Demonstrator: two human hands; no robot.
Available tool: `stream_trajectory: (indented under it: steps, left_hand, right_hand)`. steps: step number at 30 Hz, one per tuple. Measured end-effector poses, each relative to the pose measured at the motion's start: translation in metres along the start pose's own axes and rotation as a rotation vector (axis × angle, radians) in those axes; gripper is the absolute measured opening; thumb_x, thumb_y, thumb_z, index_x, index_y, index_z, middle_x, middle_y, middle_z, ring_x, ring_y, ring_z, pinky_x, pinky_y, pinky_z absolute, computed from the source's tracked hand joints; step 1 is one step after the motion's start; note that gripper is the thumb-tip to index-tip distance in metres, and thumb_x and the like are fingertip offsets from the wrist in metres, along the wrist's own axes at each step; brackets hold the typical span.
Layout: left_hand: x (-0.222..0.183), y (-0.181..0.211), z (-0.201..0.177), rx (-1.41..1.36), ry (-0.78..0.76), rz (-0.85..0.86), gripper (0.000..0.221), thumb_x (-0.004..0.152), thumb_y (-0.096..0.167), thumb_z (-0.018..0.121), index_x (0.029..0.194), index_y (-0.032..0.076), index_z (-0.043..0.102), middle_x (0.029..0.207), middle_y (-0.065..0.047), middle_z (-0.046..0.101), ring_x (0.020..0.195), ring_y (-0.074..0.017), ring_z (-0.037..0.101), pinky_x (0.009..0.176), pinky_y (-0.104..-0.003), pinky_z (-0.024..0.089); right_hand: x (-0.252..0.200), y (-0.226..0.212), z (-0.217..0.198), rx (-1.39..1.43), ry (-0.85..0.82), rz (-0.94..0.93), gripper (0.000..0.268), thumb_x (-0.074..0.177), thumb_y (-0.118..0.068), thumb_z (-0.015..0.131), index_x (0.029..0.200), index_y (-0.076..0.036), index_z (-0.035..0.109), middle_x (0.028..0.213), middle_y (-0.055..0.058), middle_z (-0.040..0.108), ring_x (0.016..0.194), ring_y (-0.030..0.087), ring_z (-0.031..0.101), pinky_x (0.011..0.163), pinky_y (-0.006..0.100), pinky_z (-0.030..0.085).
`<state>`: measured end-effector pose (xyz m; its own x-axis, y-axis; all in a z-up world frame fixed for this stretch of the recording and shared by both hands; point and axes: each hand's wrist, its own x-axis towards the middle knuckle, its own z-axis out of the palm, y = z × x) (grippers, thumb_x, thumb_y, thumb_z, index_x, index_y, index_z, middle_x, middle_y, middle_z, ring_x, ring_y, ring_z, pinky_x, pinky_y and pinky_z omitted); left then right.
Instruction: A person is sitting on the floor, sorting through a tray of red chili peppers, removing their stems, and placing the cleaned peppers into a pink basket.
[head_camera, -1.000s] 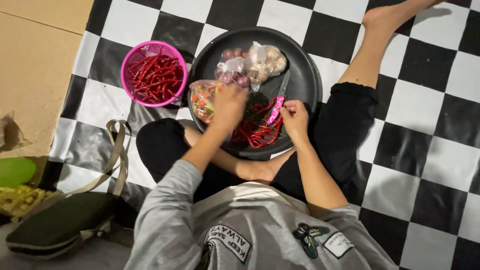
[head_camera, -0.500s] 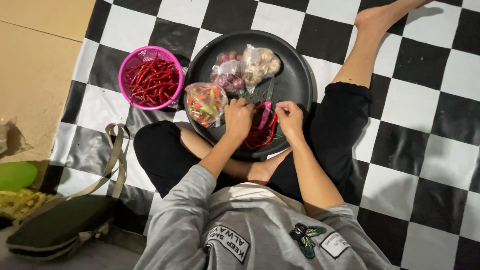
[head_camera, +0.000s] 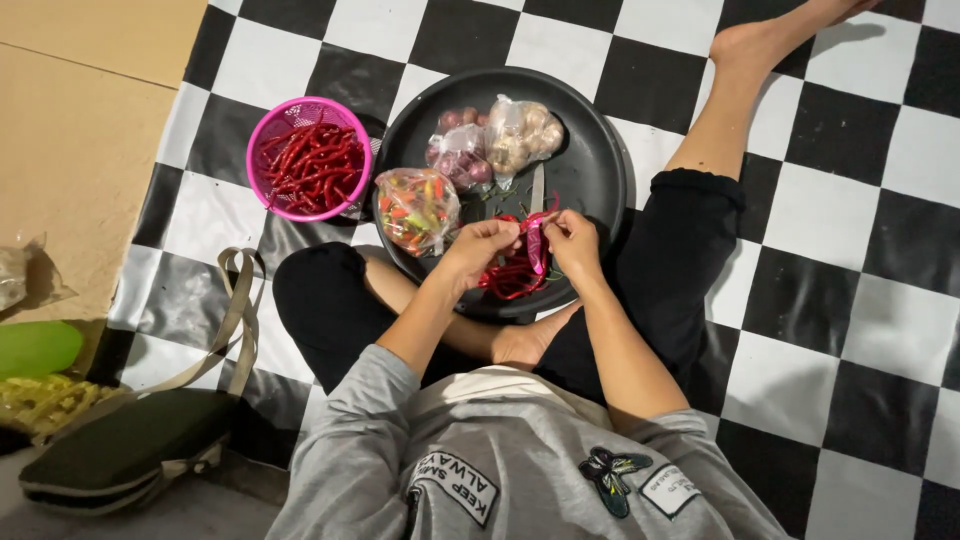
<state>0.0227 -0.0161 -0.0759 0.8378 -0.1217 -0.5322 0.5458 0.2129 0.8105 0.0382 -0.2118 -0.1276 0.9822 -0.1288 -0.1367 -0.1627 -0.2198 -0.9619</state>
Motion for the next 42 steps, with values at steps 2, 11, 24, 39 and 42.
stream_trajectory:
  steps: [2, 11, 24, 39, 42]
  left_hand:
    - [0.0, 0.003, 0.003, 0.017, -0.014, 0.057, 0.012, 0.09, 0.014, 0.073, 0.099, 0.007, 0.077, 0.079, -0.009, 0.074, 0.07, -0.0151, 0.072, 0.048, -0.018, 0.045]
    - [-0.003, 0.015, 0.003, -0.31, -0.12, 0.084, 0.029, 0.097, 0.011, 0.069, 0.125, 0.004, 0.068, 0.101, -0.013, 0.077, 0.086, -0.018, 0.076, 0.063, -0.025, 0.058]
    - [-0.014, 0.025, 0.012, -0.278, 0.059, 0.303, 0.029, 0.09, 0.007, 0.08, 0.116, 0.005, 0.068, 0.105, -0.014, 0.078, 0.092, -0.0157, 0.076, 0.083, -0.024, 0.062]
    - [-0.037, 0.079, 0.003, -0.094, 0.229, 0.559, 0.013, 0.09, 0.012, 0.079, 0.099, 0.009, 0.071, 0.089, -0.01, 0.079, 0.083, -0.0158, 0.076, 0.074, -0.025, 0.062]
    - [-0.045, 0.112, -0.061, 0.67, 0.574, 0.749, 0.018, 0.089, 0.012, 0.076, 0.107, 0.012, 0.073, 0.088, -0.012, 0.077, 0.088, -0.0354, 0.076, 0.072, -0.043, 0.061]
  right_hand:
    - [-0.004, -0.012, -0.002, 0.024, 0.004, 0.018, 0.014, 0.088, -0.007, 0.068, 0.097, -0.003, 0.078, 0.08, 0.013, 0.074, 0.049, 0.015, 0.063, 0.043, 0.03, 0.051]
    - [-0.021, -0.048, 0.001, 0.206, -0.048, 0.037, 0.016, 0.094, -0.005, 0.064, 0.106, 0.002, 0.073, 0.08, 0.012, 0.07, 0.053, 0.011, 0.062, 0.047, 0.023, 0.056]
    - [-0.04, -0.073, 0.007, 0.324, -0.184, -0.024, 0.011, 0.096, -0.007, 0.07, 0.103, 0.002, 0.073, 0.064, 0.01, 0.065, 0.051, 0.011, 0.061, 0.039, 0.021, 0.051]
    - [-0.03, -0.066, -0.002, 0.73, -0.286, 0.046, 0.011, 0.104, -0.013, 0.064, 0.1, -0.003, 0.065, 0.079, 0.008, 0.061, 0.066, 0.018, 0.065, 0.059, 0.027, 0.054]
    - [-0.025, -0.064, -0.011, 0.473, -0.223, -0.007, 0.011, 0.102, -0.012, 0.066, 0.1, -0.002, 0.067, 0.07, 0.008, 0.062, 0.059, 0.013, 0.063, 0.056, 0.023, 0.055]
